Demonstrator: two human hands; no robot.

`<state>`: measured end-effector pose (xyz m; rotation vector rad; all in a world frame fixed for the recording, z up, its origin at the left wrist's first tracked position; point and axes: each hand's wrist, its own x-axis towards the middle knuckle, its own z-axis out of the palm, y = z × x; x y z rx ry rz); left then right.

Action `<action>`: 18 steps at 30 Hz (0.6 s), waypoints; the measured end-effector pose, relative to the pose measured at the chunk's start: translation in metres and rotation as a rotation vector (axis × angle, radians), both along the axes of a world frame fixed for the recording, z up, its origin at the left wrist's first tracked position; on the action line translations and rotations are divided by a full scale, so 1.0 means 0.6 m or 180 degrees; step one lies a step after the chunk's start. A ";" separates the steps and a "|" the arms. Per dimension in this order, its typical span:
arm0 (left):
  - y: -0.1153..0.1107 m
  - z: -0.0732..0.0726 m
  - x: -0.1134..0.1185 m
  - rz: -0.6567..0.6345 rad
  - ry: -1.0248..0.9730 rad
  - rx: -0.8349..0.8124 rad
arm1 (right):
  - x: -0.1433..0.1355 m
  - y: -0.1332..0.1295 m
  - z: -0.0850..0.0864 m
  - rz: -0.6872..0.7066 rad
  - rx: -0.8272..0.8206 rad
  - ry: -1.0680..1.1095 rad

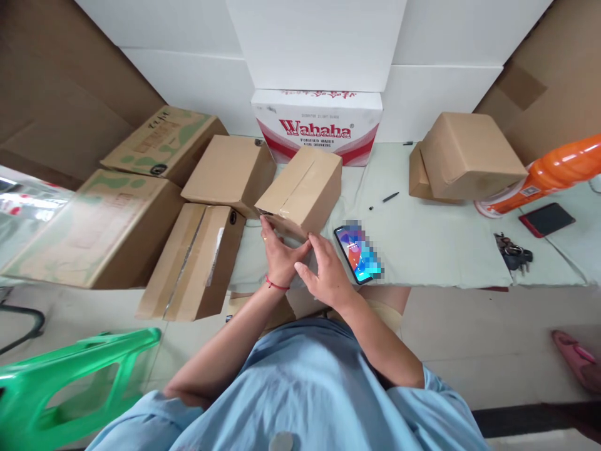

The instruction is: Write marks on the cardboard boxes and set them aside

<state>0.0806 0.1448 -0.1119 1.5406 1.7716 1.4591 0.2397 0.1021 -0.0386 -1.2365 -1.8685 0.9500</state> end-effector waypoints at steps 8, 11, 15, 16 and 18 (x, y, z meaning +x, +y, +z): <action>0.007 0.085 0.012 0.0403 -0.1079 -0.0632 | 0.010 -0.010 0.003 0.0058 0.0007 0.0343; -0.018 0.136 -0.013 0.0061 -0.2348 -0.0877 | 0.039 -0.028 0.018 -0.0115 0.0061 0.0630; -0.060 0.244 -0.067 -0.0299 -0.3196 -0.0816 | 0.095 -0.052 0.027 -0.0429 0.0029 0.0922; -0.065 0.273 -0.081 -0.0334 -0.3245 -0.0710 | 0.107 -0.055 0.027 -0.0518 -0.0010 0.0945; -0.061 0.322 -0.111 -0.0316 -0.3185 -0.0592 | 0.128 -0.060 0.023 -0.0697 -0.0090 0.0938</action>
